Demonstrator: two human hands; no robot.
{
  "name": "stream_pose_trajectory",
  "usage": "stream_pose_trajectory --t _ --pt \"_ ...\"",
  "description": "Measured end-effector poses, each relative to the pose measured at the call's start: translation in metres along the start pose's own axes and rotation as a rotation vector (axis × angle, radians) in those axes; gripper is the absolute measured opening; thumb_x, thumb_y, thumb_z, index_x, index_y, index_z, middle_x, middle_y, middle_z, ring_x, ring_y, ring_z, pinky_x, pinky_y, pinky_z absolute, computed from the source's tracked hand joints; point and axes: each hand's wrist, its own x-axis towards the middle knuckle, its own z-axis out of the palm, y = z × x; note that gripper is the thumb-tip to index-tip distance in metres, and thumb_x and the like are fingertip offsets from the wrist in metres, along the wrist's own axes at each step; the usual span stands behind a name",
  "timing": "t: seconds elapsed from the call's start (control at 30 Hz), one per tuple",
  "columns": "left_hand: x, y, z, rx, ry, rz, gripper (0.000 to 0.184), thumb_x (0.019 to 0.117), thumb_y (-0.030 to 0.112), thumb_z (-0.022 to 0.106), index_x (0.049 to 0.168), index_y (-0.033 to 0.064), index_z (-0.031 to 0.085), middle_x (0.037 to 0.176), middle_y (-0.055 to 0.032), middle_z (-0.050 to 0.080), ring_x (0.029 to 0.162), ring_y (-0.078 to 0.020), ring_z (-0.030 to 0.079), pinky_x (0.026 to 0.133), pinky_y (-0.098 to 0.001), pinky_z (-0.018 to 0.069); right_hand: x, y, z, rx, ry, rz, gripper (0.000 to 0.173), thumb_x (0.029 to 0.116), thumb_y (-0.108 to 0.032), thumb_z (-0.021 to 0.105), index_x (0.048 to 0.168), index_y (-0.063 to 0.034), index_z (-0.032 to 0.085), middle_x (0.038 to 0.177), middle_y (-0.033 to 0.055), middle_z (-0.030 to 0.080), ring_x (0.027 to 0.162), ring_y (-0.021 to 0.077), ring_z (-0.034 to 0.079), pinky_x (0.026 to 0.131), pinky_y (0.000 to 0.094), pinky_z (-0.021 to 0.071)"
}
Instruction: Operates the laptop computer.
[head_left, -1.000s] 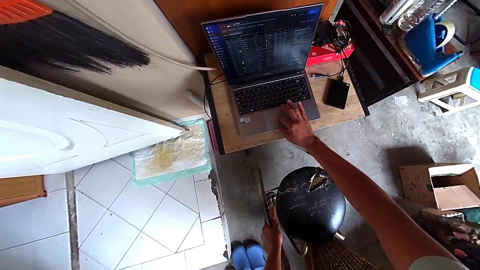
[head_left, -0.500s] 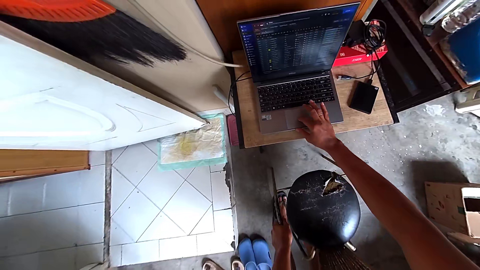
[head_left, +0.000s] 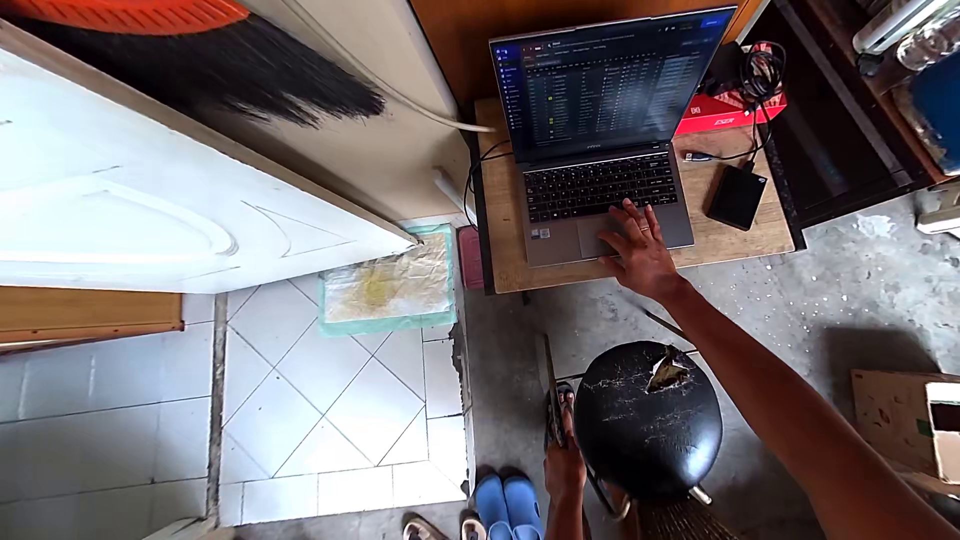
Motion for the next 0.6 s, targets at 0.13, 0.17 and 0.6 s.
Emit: stream_pose_trajectory --t 0.13,0.17,0.6 --pt "-0.0007 0.001 -0.0011 -0.006 -0.002 -0.01 0.052 0.1044 0.056 0.045 0.109 0.0141 0.074 0.102 -0.0128 0.075 0.101 -0.0309 0.072 0.083 -0.0576 0.0562 -0.0003 0.0013 0.002 0.014 0.015 -0.018 0.038 0.096 -0.038 0.067 0.129 -0.0201 0.071 0.16 0.0146 0.043 0.156 0.0355 0.023 0.127 0.0617 0.0106" --pt "-0.0003 0.0007 -0.0005 -0.003 0.001 -0.012 0.052 0.104 0.057 0.045 0.108 0.0145 0.074 0.102 -0.0126 0.075 0.1 -0.0308 0.072 0.082 -0.0574 0.0564 -0.0008 0.0014 0.0026 0.014 0.016 -0.021 0.037 0.0962 -0.038 0.066 0.128 -0.0202 0.071 0.16 0.0142 0.043 0.156 0.0351 0.023 0.127 0.0613 0.0103" --pt "0.0003 -0.0003 0.0019 0.019 0.016 -0.014 0.052 0.1035 0.059 0.045 0.108 0.0168 0.075 0.101 -0.0115 0.075 0.1 -0.0305 0.072 0.081 -0.0574 0.0567 -0.0035 0.0015 0.0033 -0.003 0.057 -0.027 0.037 0.097 -0.041 0.065 0.127 -0.0215 0.073 0.157 0.0138 0.048 0.155 0.0361 0.027 0.126 0.0633 0.0101"
